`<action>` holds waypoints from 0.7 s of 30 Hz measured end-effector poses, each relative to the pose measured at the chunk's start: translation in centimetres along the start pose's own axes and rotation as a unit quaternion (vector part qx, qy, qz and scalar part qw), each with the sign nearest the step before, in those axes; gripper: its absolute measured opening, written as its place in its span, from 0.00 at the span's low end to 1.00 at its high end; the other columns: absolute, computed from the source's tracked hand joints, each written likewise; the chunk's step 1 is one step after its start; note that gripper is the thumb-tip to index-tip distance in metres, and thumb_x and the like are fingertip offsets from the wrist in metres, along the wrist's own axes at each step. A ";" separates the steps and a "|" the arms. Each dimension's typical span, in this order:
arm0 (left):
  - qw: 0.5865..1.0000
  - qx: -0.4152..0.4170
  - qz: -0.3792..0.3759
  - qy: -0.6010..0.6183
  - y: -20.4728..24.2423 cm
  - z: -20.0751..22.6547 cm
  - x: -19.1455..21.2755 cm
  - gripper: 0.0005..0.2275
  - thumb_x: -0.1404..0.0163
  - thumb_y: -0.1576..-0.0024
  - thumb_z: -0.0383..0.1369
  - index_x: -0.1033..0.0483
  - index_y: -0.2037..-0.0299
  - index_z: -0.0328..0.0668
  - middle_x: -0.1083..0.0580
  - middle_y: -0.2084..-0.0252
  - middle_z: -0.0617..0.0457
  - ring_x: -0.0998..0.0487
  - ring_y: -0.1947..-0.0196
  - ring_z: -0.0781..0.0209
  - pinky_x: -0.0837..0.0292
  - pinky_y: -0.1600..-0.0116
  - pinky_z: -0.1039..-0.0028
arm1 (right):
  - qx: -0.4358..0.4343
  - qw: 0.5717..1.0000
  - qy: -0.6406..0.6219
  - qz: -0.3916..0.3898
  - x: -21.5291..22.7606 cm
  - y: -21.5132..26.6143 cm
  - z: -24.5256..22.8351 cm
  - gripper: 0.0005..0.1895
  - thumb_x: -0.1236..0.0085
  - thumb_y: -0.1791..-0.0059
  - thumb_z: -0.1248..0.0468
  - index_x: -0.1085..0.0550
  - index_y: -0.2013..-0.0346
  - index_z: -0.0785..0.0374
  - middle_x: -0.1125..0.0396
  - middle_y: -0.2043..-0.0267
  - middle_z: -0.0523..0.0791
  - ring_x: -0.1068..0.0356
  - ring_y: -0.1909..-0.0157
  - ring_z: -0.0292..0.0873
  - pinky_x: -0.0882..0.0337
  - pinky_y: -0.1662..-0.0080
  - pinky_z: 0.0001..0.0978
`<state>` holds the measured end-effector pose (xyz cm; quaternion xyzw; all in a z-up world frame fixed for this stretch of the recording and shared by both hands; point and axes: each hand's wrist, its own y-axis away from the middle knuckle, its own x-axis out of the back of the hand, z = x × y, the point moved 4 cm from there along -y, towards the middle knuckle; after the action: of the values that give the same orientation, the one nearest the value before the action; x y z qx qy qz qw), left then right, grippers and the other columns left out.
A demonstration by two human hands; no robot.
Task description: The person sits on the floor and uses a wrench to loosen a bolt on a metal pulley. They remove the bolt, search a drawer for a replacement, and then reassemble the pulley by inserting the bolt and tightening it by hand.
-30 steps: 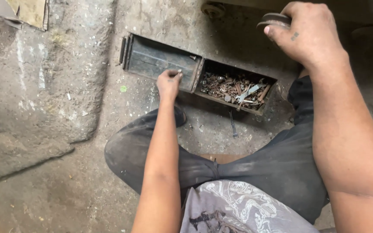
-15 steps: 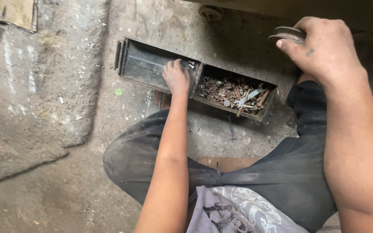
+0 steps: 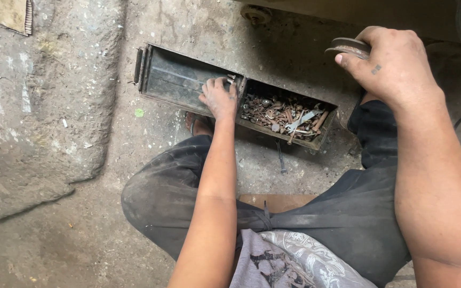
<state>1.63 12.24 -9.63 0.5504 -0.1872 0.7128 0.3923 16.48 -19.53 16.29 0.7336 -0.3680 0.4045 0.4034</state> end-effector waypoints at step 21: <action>0.833 -0.126 -0.205 0.498 7.0 12.7 21.9 0.13 0.40 0.44 0.26 0.24 0.49 0.44 0.23 0.62 0.55 0.23 0.60 0.68 0.24 0.52 0.78 | -0.037 0.975 -0.205 0.076 3.7 0.0 -4.7 0.17 0.40 0.47 0.48 0.19 0.57 0.57 0.23 0.63 0.46 0.26 0.60 0.46 0.31 0.59 0.41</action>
<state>2.49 6.72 16.04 0.0928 0.0621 0.7636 0.6360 16.53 -16.16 21.24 0.7552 -0.5124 0.2611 0.3146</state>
